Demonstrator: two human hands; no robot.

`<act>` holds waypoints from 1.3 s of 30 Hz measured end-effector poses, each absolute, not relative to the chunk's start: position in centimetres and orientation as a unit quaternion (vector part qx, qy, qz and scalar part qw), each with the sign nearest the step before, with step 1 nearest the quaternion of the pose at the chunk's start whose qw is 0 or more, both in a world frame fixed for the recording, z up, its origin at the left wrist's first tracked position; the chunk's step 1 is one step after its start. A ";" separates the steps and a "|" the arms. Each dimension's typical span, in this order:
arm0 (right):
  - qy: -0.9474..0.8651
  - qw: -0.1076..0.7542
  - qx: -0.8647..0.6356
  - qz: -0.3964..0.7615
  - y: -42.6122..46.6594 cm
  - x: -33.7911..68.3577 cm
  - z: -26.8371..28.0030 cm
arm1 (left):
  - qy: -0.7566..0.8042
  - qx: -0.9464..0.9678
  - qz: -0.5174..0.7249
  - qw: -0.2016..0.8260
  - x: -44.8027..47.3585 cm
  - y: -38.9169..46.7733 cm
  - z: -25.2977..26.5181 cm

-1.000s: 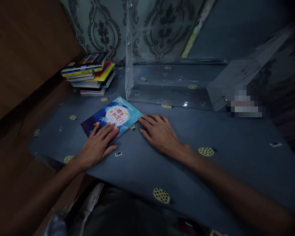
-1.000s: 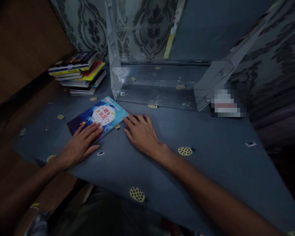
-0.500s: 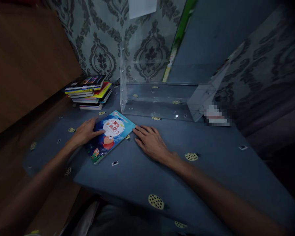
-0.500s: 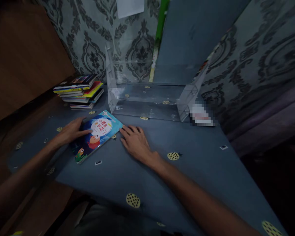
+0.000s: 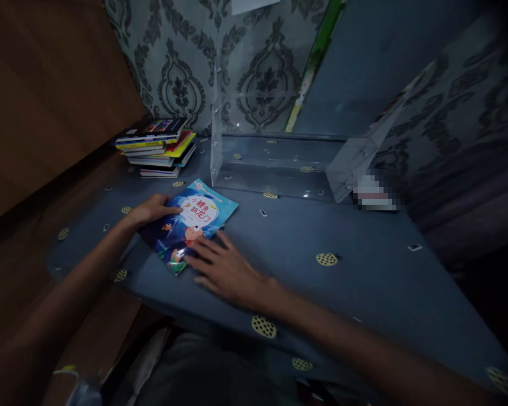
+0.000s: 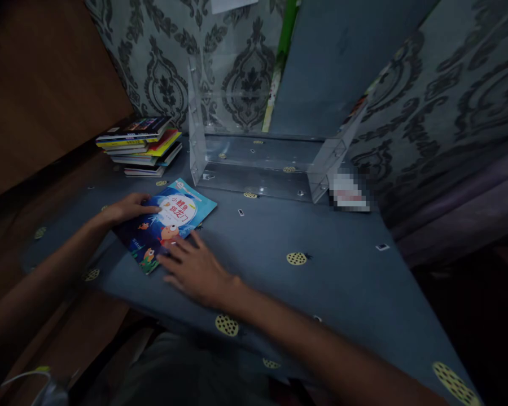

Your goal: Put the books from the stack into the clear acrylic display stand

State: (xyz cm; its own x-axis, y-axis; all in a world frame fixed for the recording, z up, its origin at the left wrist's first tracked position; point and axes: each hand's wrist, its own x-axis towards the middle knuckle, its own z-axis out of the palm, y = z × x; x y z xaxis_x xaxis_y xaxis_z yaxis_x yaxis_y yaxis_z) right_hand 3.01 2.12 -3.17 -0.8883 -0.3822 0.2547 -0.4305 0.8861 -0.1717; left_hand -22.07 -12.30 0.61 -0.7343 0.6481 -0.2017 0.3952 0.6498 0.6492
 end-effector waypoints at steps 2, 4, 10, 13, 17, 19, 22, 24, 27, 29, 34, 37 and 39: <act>-0.950 0.101 0.270 0.119 0.3 3.4 -2.8 | 0.882 0.283 0.311 0.213 -22.1 -12.3 0.4; -0.945 0.093 0.289 0.122 -0.6 3.6 -2.6 | 0.875 0.270 0.339 0.216 -22.0 -12.3 0.2; -0.943 0.085 0.293 0.133 0.0 3.8 -2.6 | 0.827 0.188 0.443 0.291 -21.7 -12.6 0.3; -0.939 0.084 0.303 0.138 0.1 3.7 -2.8 | 0.805 0.159 0.471 0.324 -21.5 -12.8 0.9; -0.933 0.098 0.315 0.143 0.1 3.5 -3.0 | 0.791 0.161 0.494 0.323 -21.0 -12.8 2.2; -0.931 0.106 0.318 0.148 0.2 3.5 -2.8 | 0.780 0.167 0.507 0.325 -20.6 -12.6 3.1; -0.924 0.104 0.332 0.162 0.5 3.5 -2.5 | 0.766 0.189 0.513 0.337 -19.7 -11.9 4.8; -0.917 0.094 0.339 0.186 0.8 3.3 -2.4 | 0.764 0.229 0.502 0.333 -19.0 -11.3 5.9; -0.904 0.098 0.329 0.254 1.3 3.0 -2.7 | 0.764 0.311 0.466 0.320 -17.9 -10.1 7.6; -0.893 0.107 0.310 0.309 1.8 2.8 -3.0 | 0.764 0.360 0.430 0.320 -17.0 -9.3 8.7; -0.883 0.110 0.217 0.401 4.2 2.5 -2.8 | 0.756 0.505 0.334 0.247 -14.6 -7.8 12.5; -0.879 0.144 0.169 0.423 6.6 2.0 -2.4 | 0.731 0.619 0.257 0.126 -13.1 -7.8 14.4; -0.884 0.166 0.141 0.414 8.4 1.6 -2.4 | 0.695 0.689 0.199 0.043 -11.9 -7.9 14.7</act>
